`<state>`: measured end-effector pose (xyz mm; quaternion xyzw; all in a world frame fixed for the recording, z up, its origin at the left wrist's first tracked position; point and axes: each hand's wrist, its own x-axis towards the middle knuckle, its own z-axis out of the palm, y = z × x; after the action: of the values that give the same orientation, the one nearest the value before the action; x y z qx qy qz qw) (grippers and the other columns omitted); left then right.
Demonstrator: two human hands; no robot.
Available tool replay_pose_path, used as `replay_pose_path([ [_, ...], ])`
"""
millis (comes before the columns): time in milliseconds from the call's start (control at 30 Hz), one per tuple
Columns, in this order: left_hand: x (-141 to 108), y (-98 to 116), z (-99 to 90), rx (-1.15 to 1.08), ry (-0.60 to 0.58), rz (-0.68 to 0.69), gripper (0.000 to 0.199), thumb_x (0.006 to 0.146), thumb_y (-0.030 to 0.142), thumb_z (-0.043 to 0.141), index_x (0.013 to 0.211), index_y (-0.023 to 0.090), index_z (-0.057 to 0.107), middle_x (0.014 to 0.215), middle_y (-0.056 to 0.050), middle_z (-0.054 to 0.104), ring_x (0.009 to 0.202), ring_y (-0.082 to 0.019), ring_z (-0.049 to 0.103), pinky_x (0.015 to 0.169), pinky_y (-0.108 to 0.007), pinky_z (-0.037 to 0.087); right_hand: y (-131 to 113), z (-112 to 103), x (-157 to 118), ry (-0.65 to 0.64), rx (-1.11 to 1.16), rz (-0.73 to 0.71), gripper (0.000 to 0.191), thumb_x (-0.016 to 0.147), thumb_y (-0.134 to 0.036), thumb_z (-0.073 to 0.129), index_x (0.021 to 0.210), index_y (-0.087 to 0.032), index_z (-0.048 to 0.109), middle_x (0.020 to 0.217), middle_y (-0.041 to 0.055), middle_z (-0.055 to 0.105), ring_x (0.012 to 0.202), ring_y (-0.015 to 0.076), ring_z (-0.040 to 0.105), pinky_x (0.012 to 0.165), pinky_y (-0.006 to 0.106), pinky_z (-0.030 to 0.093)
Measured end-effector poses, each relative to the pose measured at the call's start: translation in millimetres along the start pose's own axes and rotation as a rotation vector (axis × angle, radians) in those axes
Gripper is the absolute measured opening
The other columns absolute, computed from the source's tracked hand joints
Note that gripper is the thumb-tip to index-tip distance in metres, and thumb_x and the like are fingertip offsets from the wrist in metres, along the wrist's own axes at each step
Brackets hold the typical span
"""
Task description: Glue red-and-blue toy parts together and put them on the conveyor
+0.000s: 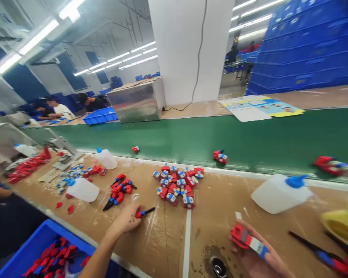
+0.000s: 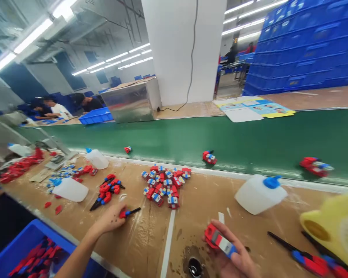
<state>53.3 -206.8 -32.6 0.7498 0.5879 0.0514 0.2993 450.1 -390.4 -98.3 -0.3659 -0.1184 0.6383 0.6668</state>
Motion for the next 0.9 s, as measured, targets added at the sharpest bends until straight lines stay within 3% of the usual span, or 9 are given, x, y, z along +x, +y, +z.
replay_pose_path([
  [133,-10,5,13.1,-0.162,-0.108,0.042,0.022,0.075,0.043,0.062,0.079,0.022,0.069,0.072,-0.001,0.064,0.072,-0.022,0.057,0.067,-0.028,0.044,-3,27,-22,-0.027,0.061,-0.018,0.063,0.058,-0.05,0.087,0.117,-0.03,0.074,0.107,0.0101,0.077,0.094,0.0301,0.07,0.086,0.042,0.054],
  [233,-22,19,43.5,-0.582,-0.066,0.007,0.04,0.076,0.059,0.067,0.087,0.021,0.073,0.082,-0.003,0.067,0.074,-0.02,0.059,0.064,-0.025,0.044,-2,27,-29,-0.005,0.097,-0.028,0.063,0.054,-0.048,0.09,0.112,-0.028,0.076,0.102,0.0095,0.078,0.092,0.0287,0.071,0.088,0.04,0.053],
  [333,-36,46,76.3,-1.067,-0.054,-0.093,0.045,0.071,0.054,0.078,0.104,0.023,0.075,0.103,-0.007,0.068,0.078,-0.017,0.06,0.061,-0.023,0.044,-3,23,-33,0.007,0.1,-0.024,0.058,0.055,-0.046,0.09,0.109,-0.027,0.077,0.101,0.0089,0.079,0.09,0.0265,0.072,0.083,0.037,0.054],
  [467,-47,82,95.1,-1.372,-0.286,0.048,0.055,0.075,0.044,0.079,0.125,0.026,0.069,0.12,-0.011,0.065,0.083,-0.019,0.065,0.068,-0.027,0.05,-8,17,-34,0.049,0.102,-0.026,0.055,0.058,-0.044,0.09,0.108,-0.026,0.076,0.103,0.0097,0.078,0.094,0.0279,0.072,0.085,0.039,0.052],
  [533,-50,93,92.4,-1.295,-0.389,0.167,0.055,0.077,0.045,0.078,0.128,0.027,0.067,0.124,-0.013,0.063,0.089,-0.023,0.068,0.077,-0.033,0.054,-9,13,-35,0.067,0.108,-0.029,0.057,0.058,-0.045,0.09,0.109,-0.025,0.076,0.106,0.0108,0.078,0.097,0.0292,0.071,0.087,0.04,0.051],
  [600,-51,102,86.0,-1.042,-0.425,0.334,0.049,0.08,0.041,0.077,0.126,0.028,0.068,0.124,-0.012,0.063,0.095,-0.027,0.07,0.085,-0.038,0.055,-9,8,-37,0.081,0.117,-0.031,0.058,0.059,-0.045,0.089,0.111,-0.024,0.075,0.109,0.0113,0.077,0.1,0.0294,0.07,0.087,0.04,0.051],
  [733,-47,124,77.2,-0.262,-0.282,0.899,0.031,0.089,0.017,0.061,0.118,0.029,0.068,0.124,-0.009,0.065,0.114,-0.027,0.06,0.101,-0.042,0.048,-6,1,-41,0.066,0.165,-0.043,0.056,0.062,-0.042,0.088,0.114,-0.025,0.073,0.114,0.01,0.076,0.1,0.0257,0.069,0.086,0.035,0.052],
  [800,-44,136,77.5,0.051,-0.232,1.099,0.034,0.09,0.009,0.052,0.117,0.026,0.065,0.128,-0.01,0.062,0.113,-0.026,0.057,0.099,-0.042,0.049,-4,0,-42,0.046,0.202,-0.042,0.054,0.064,-0.039,0.088,0.114,-0.025,0.073,0.115,0.0089,0.076,0.1,0.0237,0.069,0.086,0.032,0.052],
  [900,-41,151,81.0,0.335,-0.259,1.197,0.03,0.094,0.009,0.046,0.114,0.025,0.062,0.127,-0.01,0.058,0.1,-0.02,0.059,0.086,-0.031,0.053,-2,-1,-45,0.024,0.236,-0.052,0.052,0.066,-0.036,0.088,0.115,-0.024,0.073,0.116,0.0073,0.076,0.099,0.0212,0.069,0.086,0.029,0.052],
])
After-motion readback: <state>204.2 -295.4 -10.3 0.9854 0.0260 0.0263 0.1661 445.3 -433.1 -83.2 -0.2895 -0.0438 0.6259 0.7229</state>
